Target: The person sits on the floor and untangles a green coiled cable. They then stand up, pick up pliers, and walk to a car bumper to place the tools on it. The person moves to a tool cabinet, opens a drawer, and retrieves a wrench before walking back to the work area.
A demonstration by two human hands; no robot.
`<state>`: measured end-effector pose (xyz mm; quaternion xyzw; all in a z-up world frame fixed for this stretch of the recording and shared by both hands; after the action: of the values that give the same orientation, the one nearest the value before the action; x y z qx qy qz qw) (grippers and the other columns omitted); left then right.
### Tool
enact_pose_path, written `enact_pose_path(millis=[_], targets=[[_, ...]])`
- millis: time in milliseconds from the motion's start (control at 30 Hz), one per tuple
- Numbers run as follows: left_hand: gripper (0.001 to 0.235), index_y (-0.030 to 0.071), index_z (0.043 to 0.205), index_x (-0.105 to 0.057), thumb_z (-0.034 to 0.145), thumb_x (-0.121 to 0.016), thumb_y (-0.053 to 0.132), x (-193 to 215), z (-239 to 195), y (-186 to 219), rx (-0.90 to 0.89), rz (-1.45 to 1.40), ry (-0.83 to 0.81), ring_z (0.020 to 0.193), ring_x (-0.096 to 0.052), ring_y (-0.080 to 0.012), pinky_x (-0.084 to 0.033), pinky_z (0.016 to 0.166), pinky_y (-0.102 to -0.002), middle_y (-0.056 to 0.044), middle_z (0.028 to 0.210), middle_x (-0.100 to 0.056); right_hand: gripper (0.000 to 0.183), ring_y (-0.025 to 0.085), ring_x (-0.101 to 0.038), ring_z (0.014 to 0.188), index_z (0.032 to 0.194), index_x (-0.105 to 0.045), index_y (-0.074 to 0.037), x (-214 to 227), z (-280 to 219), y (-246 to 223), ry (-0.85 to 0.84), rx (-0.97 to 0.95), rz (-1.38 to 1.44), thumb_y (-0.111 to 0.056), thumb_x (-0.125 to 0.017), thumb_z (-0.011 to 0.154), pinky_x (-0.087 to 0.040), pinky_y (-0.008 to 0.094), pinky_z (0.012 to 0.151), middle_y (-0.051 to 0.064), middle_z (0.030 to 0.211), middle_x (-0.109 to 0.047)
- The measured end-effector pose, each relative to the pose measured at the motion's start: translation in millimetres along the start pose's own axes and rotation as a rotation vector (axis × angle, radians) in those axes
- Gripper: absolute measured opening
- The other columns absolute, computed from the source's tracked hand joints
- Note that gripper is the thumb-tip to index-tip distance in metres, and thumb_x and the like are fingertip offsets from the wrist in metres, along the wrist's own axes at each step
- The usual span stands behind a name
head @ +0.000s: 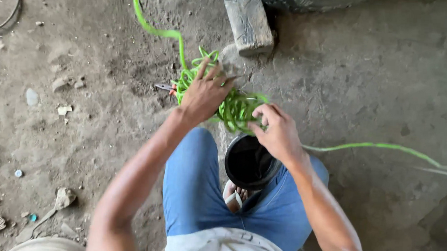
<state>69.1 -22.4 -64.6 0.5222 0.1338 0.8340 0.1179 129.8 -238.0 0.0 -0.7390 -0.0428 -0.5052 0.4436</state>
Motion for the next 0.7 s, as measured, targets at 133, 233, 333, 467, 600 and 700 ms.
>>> enact_pose_path(millis=[133, 233, 333, 467, 600, 700], targets=[[0.044, 0.007, 0.121, -0.068, 0.078, -0.069, 0.0, 1, -6, -20, 0.01, -0.243, -0.581, 0.114, -0.061, -0.0366, -0.051, 0.096, -0.048, -0.016, 0.118, -0.064, 0.04, 0.033, -0.064, 0.102, 0.117, -0.068, -0.007, 2, 7, 4, 0.08, 0.209, -0.189, -0.014, -0.079, 0.078, -0.053, 0.042, 0.085, 0.014, 0.106, -0.063], [0.054, 0.005, 0.125, -0.067, 0.072, -0.079, 0.008, 41, 0, -8, 0.009, -0.424, -0.445, 0.11, -0.063, -0.0382, -0.052, 0.094, -0.046, -0.016, 0.109, -0.064, 0.032, 0.032, -0.061, 0.118, 0.126, -0.069, -0.009, 19, 44, -6, 0.032, 0.275, -0.117, -0.023, -0.073, 0.098, -0.05, 0.044, 0.099, 0.01, 0.123, -0.066], [0.063, 0.003, 0.131, -0.066, 0.071, -0.084, 0.014, 63, -2, 4, -0.02, -0.61, -0.28, 0.107, -0.06, -0.0415, -0.05, 0.092, -0.045, -0.024, 0.117, -0.058, 0.037, 0.036, -0.06, 0.12, 0.128, -0.068, -0.011, 21, 74, -35, 0.121, 0.58, -0.211, -0.034, -0.068, 0.099, -0.048, 0.046, 0.101, 0.013, 0.133, -0.066], [0.047, 0.008, 0.119, -0.074, 0.073, -0.084, 0.017, 86, -10, -2, -0.01, -0.63, -0.328, 0.109, -0.062, -0.0362, -0.052, 0.095, -0.042, -0.02, 0.117, -0.059, 0.04, 0.027, -0.069, 0.104, 0.125, -0.069, -0.011, -29, 98, 9, -0.634, 0.236, 0.148, -0.041, -0.063, 0.098, -0.052, 0.039, 0.087, 0.009, 0.111, -0.071], [0.04, 0.007, 0.112, -0.075, 0.076, -0.084, 0.022, 86, -31, 11, 0.059, -0.673, -0.256, 0.098, -0.065, -0.0337, -0.053, 0.086, -0.042, -0.017, 0.106, -0.063, 0.038, 0.025, -0.068, 0.088, 0.1, -0.073, -0.005, -50, 99, 27, -0.607, 0.296, 0.24, -0.042, -0.064, 0.098, -0.052, 0.039, 0.078, 0.01, 0.092, -0.067], [0.024, 0.007, 0.1, -0.074, 0.086, -0.083, 0.024, 77, -42, 15, 0.113, -0.552, -0.187, 0.088, -0.066, -0.0314, -0.054, 0.08, -0.044, -0.012, 0.092, -0.066, 0.037, 0.024, -0.063, 0.084, 0.092, -0.07, -0.003, -39, 101, 54, -0.302, 0.29, 0.106, -0.038, -0.063, 0.103, -0.049, 0.039, 0.075, 0.011, 0.089, -0.061]])
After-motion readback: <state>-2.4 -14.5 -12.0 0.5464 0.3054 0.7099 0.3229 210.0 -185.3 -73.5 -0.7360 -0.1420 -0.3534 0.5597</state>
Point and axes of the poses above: each hand's wrist, its own z-axis towards the middle knuckle, its own x-axis out of the back of the hand, y = z × x, the point moved 2 cm from there along z, towards the middle knuckle
